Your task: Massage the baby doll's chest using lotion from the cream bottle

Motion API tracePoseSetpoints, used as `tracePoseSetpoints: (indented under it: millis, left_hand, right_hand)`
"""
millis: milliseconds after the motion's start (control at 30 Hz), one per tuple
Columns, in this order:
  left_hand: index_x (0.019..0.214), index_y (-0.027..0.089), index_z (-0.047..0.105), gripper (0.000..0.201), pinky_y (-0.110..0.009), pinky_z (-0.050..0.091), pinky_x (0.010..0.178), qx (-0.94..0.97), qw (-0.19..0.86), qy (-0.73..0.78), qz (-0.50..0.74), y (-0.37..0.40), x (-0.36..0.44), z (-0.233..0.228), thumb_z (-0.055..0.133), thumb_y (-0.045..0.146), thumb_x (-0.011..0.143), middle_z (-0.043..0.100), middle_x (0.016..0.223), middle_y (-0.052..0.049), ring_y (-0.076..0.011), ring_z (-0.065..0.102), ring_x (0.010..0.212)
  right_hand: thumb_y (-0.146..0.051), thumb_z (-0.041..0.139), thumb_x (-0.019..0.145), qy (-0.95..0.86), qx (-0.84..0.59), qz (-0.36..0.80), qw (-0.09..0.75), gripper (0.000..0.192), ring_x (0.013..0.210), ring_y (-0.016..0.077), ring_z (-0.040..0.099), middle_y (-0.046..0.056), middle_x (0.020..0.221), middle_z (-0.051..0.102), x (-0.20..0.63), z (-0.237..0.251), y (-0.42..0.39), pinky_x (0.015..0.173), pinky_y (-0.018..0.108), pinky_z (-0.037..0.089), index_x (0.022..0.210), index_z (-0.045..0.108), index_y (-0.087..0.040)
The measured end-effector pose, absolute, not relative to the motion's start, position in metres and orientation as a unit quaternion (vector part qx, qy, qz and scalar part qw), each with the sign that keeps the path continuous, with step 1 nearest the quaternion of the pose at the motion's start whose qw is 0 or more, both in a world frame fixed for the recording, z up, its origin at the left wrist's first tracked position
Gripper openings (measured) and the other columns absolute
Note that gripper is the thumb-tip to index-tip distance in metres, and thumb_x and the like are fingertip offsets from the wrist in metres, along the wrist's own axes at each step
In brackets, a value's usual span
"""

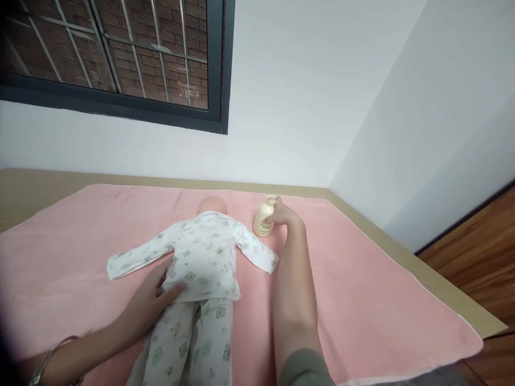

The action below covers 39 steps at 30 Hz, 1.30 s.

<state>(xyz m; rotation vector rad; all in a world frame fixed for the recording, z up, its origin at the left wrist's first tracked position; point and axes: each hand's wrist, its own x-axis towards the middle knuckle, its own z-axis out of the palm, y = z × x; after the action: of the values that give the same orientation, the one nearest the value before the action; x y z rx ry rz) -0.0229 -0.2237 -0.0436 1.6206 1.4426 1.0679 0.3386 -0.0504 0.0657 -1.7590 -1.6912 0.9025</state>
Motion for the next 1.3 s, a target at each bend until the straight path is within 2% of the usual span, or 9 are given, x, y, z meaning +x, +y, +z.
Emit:
tracePoseSetpoints:
  millis: [200, 333, 433, 567, 633, 733, 1000, 1133, 1300]
  left_hand:
    - [0.142, 0.025, 0.050, 0.066, -0.042, 0.053, 0.080, 0.623, 0.219, 0.598, 0.455, -0.215, -0.031, -0.024, 0.061, 0.055, 0.084, 0.054, 0.097, -0.004, -0.0269, 0.057, 0.095]
    - [0.126, 0.026, 0.061, 0.049, -0.031, 0.049, 0.069, 0.609, 0.311, 0.492, 0.539, -0.205, -0.002, 0.011, 0.067, 0.045, 0.082, 0.052, 0.085, 0.000, -0.0178, 0.054, 0.076]
    - [0.105, 0.021, 0.069, 0.029, -0.030, 0.050, 0.063, 0.563, 0.484, 0.414, 0.527, -0.183, 0.041, 0.048, 0.066, 0.038, 0.081, 0.055, 0.073, 0.001, -0.0150, 0.055, 0.063]
    - [0.125, 0.006, 0.061, 0.050, -0.037, 0.059, 0.085, 0.338, 0.740, 0.333, 0.476, -0.133, 0.103, 0.087, 0.051, 0.040, 0.089, 0.069, 0.105, -0.020, -0.0274, 0.070, 0.100]
    - [0.146, 0.004, 0.043, 0.067, -0.039, 0.057, 0.097, 0.262, 0.789, 0.318, 0.456, -0.105, 0.125, 0.094, 0.045, 0.045, 0.093, 0.057, 0.137, -0.028, -0.0311, 0.060, 0.128]
    - [0.157, 0.006, 0.023, 0.075, -0.039, 0.052, 0.106, 0.183, 0.804, 0.305, 0.475, -0.073, 0.144, 0.092, 0.032, 0.050, 0.097, 0.030, 0.161, -0.026, -0.0298, 0.036, 0.149]
    - [0.159, 0.002, 0.015, 0.083, -0.042, 0.057, 0.100, 0.155, 0.840, 0.190, 0.484, -0.060, 0.158, 0.105, 0.029, 0.058, 0.098, 0.039, 0.155, -0.030, -0.0320, 0.056, 0.134]
    - [0.158, 0.000, 0.014, 0.083, -0.042, 0.057, 0.097, 0.150, 0.847, 0.203, 0.468, -0.065, 0.152, 0.111, 0.029, 0.056, 0.098, 0.038, 0.155, -0.031, -0.0327, 0.057, 0.132]
    - [0.157, 0.003, 0.023, 0.076, -0.036, 0.056, 0.099, 0.155, 0.849, 0.229, 0.450, -0.093, 0.114, 0.104, 0.034, 0.048, 0.097, 0.039, 0.156, -0.028, -0.0300, 0.050, 0.140]
  right_hand:
    - [-0.026, 0.089, 0.060, -0.637, -0.642, 0.350, 0.246, 0.084, 0.111, 0.0298, 0.065, 0.015, 0.132, 0.060, 0.338, 0.072, -0.055, 0.082, 0.041, 0.061, 0.129, 0.042, -0.024]
    - [-0.029, 0.084, 0.068, -0.641, -0.647, 0.339, 0.236, 0.079, 0.120, 0.0306, 0.061, 0.017, 0.141, 0.055, 0.339, 0.081, -0.062, 0.094, 0.046, 0.057, 0.135, 0.044, -0.024]
    - [-0.035, 0.075, 0.079, -0.641, -0.655, 0.280, 0.286, 0.077, 0.132, 0.0303, 0.054, 0.017, 0.153, 0.045, 0.346, 0.094, -0.076, 0.107, 0.049, 0.047, 0.147, 0.040, -0.026]
    - [-0.021, 0.048, 0.093, -0.645, -0.636, 0.216, 0.365, 0.062, 0.143, 0.0252, 0.044, 0.012, 0.158, 0.042, 0.350, 0.109, -0.094, 0.118, 0.046, 0.037, 0.154, 0.037, -0.022]
    - [-0.011, 0.040, 0.090, -0.660, -0.632, 0.194, 0.357, 0.062, 0.146, 0.0236, 0.040, 0.011, 0.158, 0.042, 0.344, 0.113, -0.095, 0.120, 0.044, 0.033, 0.152, 0.042, -0.017]
    - [-0.005, 0.038, 0.088, -0.686, -0.636, 0.157, 0.316, 0.062, 0.147, 0.0228, 0.038, 0.012, 0.157, 0.043, 0.324, 0.113, -0.091, 0.122, 0.040, 0.031, 0.149, 0.046, -0.012]
    - [-0.002, 0.044, 0.087, -0.726, -0.672, 0.064, 0.130, 0.040, 0.110, 0.0276, 0.067, 0.021, 0.122, 0.069, 0.266, 0.116, -0.089, 0.089, 0.031, 0.049, 0.119, 0.065, -0.008]
    - [-0.004, 0.042, 0.089, -0.718, -0.692, 0.008, 0.077, 0.037, 0.111, 0.0263, 0.066, 0.020, 0.118, 0.070, 0.257, 0.116, -0.087, 0.088, 0.029, 0.047, 0.116, 0.066, -0.009]
    - [-0.007, 0.041, 0.091, -0.712, -0.698, -0.080, -0.005, 0.043, 0.137, 0.0309, 0.047, 0.028, 0.138, 0.056, 0.247, 0.107, -0.084, 0.108, 0.036, 0.039, 0.130, 0.058, 0.002]
